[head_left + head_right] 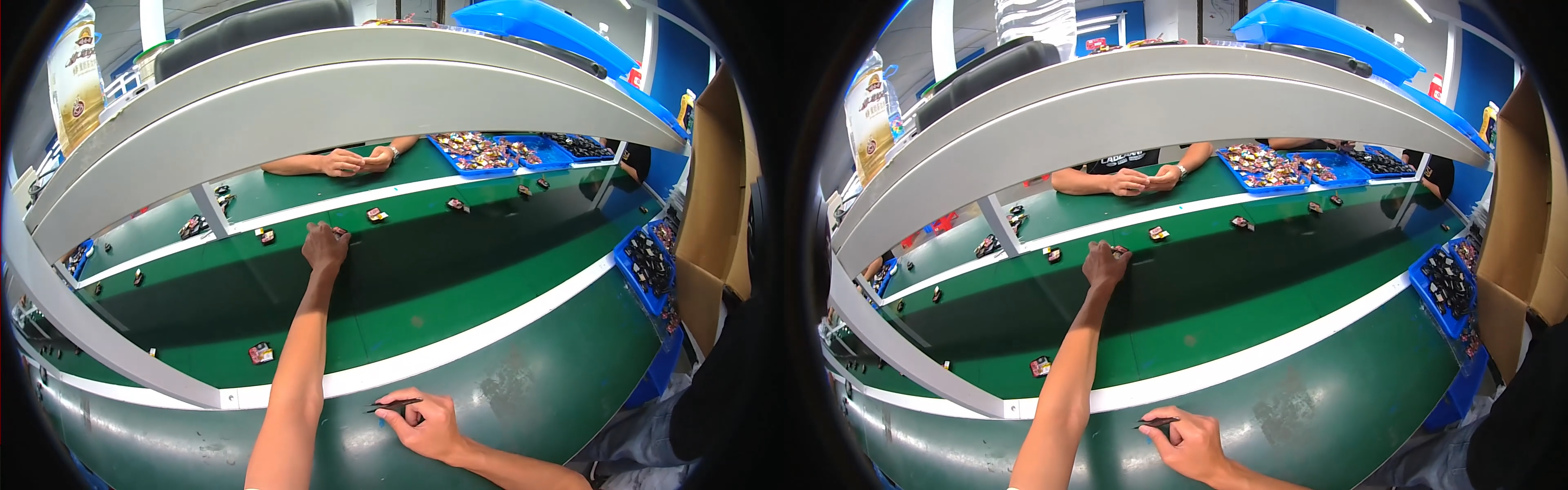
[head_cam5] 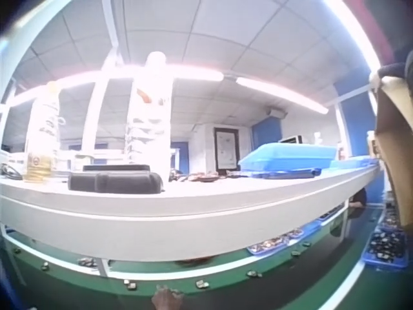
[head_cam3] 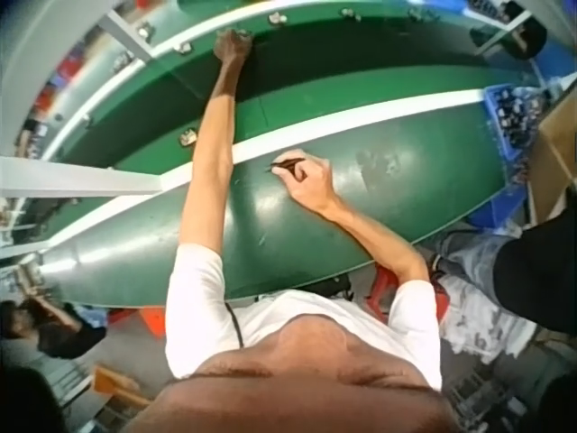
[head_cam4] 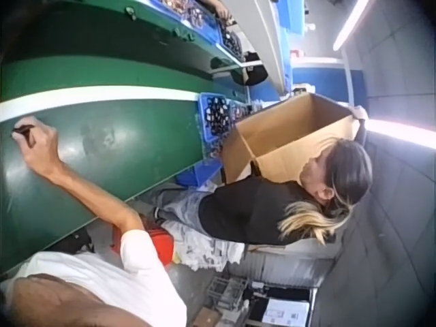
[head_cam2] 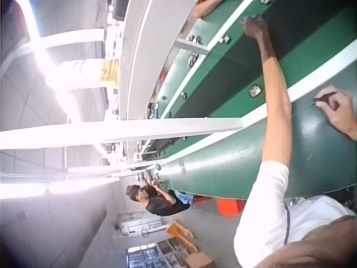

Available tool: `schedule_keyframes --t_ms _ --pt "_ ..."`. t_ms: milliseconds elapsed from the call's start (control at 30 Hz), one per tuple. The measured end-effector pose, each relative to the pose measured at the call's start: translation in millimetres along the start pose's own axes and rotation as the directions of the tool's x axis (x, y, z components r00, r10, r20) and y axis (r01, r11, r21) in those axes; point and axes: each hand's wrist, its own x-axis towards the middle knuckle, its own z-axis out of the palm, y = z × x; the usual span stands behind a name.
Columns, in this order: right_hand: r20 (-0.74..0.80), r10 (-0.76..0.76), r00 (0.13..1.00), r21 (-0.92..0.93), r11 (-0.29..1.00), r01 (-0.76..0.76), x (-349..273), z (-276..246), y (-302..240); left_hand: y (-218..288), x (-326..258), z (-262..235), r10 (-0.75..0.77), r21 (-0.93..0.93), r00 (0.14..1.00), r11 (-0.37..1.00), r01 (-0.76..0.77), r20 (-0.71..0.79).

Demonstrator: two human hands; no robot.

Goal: Assembling small electronic or mechanical components on a factory assembly line.

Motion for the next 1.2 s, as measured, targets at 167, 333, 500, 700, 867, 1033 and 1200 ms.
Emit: schedule_keyframes --t_ms 167,333,500,700,867,1033,1200 --pt "0.008 0.000 1.000 -0.003 1.000 0.000 0 -1 1 -18 -2 -7 0.093 -0.045 0.995 0.995 -0.094 -0.028" --pt "-0.014 0.011 1.000 0.042 0.999 -0.010 2 -2 0 -36 -49 -57 0.500 -0.523 0.831 0.789 -0.322 0.243" --pt "-0.024 0.069 0.997 0.107 0.992 -0.066 2 -3 6 -47 -141 -139 0.547 -0.572 0.693 0.786 -0.233 0.469" --pt "-0.036 0.060 0.998 0.082 0.995 -0.056 4 -6 -3 -77 -204 -180 0.401 -0.684 0.629 0.666 0.299 0.666" --pt "-0.027 0.057 0.998 0.082 0.995 -0.055 2 -6 -1 -95 -257 -197 0.400 -0.745 0.630 0.407 0.528 0.665" --pt "-0.004 0.098 0.995 0.116 0.989 -0.097 -1 -6 5 -93 -298 -205 0.304 -0.679 0.609 0.393 0.620 0.732" --pt "0.006 0.120 0.993 0.123 0.985 -0.120 1 -5 6 -86 -315 -207 0.154 -0.757 0.753 0.296 0.582 0.639"
